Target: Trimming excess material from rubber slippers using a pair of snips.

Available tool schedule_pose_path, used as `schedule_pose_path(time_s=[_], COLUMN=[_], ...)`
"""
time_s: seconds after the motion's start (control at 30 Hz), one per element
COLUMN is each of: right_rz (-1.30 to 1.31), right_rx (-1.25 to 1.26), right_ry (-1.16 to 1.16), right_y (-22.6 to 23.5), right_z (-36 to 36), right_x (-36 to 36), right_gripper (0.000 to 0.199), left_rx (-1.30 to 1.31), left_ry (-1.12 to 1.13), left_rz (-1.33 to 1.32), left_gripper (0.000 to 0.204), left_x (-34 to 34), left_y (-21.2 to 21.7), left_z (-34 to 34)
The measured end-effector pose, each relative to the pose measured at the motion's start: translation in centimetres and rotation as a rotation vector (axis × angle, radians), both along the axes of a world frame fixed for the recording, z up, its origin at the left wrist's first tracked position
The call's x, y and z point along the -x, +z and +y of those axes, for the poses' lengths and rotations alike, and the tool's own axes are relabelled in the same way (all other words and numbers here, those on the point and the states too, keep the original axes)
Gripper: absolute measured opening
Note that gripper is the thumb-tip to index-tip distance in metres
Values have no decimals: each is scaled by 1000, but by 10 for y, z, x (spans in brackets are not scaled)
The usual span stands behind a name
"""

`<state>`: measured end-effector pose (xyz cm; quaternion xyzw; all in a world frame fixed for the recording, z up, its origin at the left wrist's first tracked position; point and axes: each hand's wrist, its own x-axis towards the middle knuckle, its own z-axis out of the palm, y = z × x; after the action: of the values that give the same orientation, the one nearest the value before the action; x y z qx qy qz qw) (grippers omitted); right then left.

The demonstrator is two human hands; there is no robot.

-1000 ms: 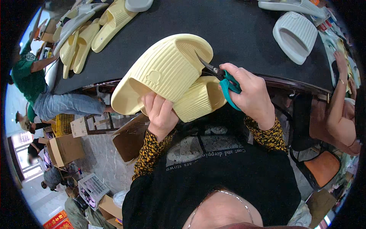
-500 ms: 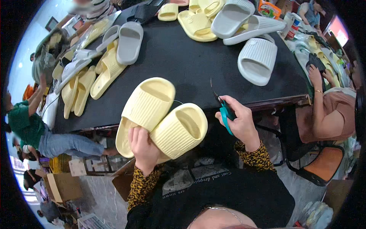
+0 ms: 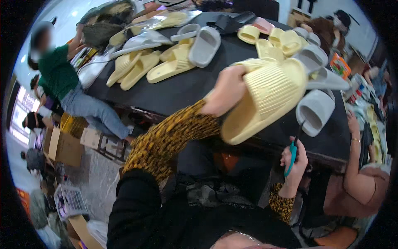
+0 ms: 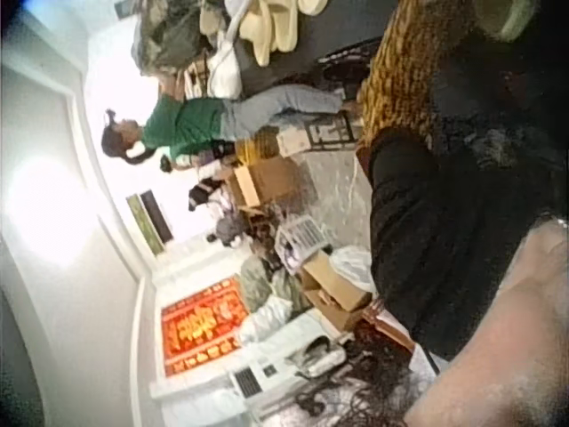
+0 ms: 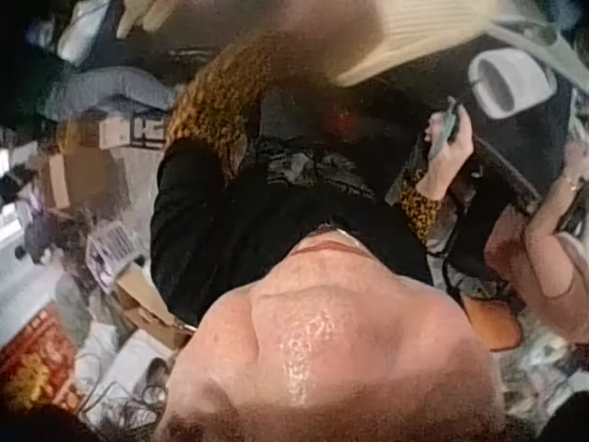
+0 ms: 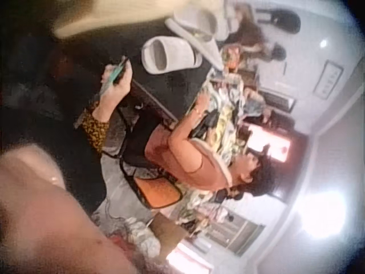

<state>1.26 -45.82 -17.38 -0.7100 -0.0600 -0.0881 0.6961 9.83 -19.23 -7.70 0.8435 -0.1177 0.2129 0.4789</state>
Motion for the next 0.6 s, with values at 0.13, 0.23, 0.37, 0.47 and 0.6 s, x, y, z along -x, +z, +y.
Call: schedule_pose_path(time_s=[0.13,0.23,0.37,0.47,0.6], right_rz=[-14,-9,22,56,59], right_rx=[-6,5,-44,-75,-26], right_ry=[17,21,70,38,34], right_y=[-6,4,6,-12,-7], right_z=[0,1,8,-7,2], right_x=[2,5,7,1,3], right_gripper=[39,41,41,43,43], left_rx=[173,21,-322,-384,-323], left_ry=[-50,-48,53,-50,-188], left_rz=[51,279,317,183,24], left_gripper=[15,23,13,25,33], left_x=[-78,-123,-186,-164,-115], left_y=[9,33,-22,-43,-23], left_z=[-51,-102,-147,-155,-113])
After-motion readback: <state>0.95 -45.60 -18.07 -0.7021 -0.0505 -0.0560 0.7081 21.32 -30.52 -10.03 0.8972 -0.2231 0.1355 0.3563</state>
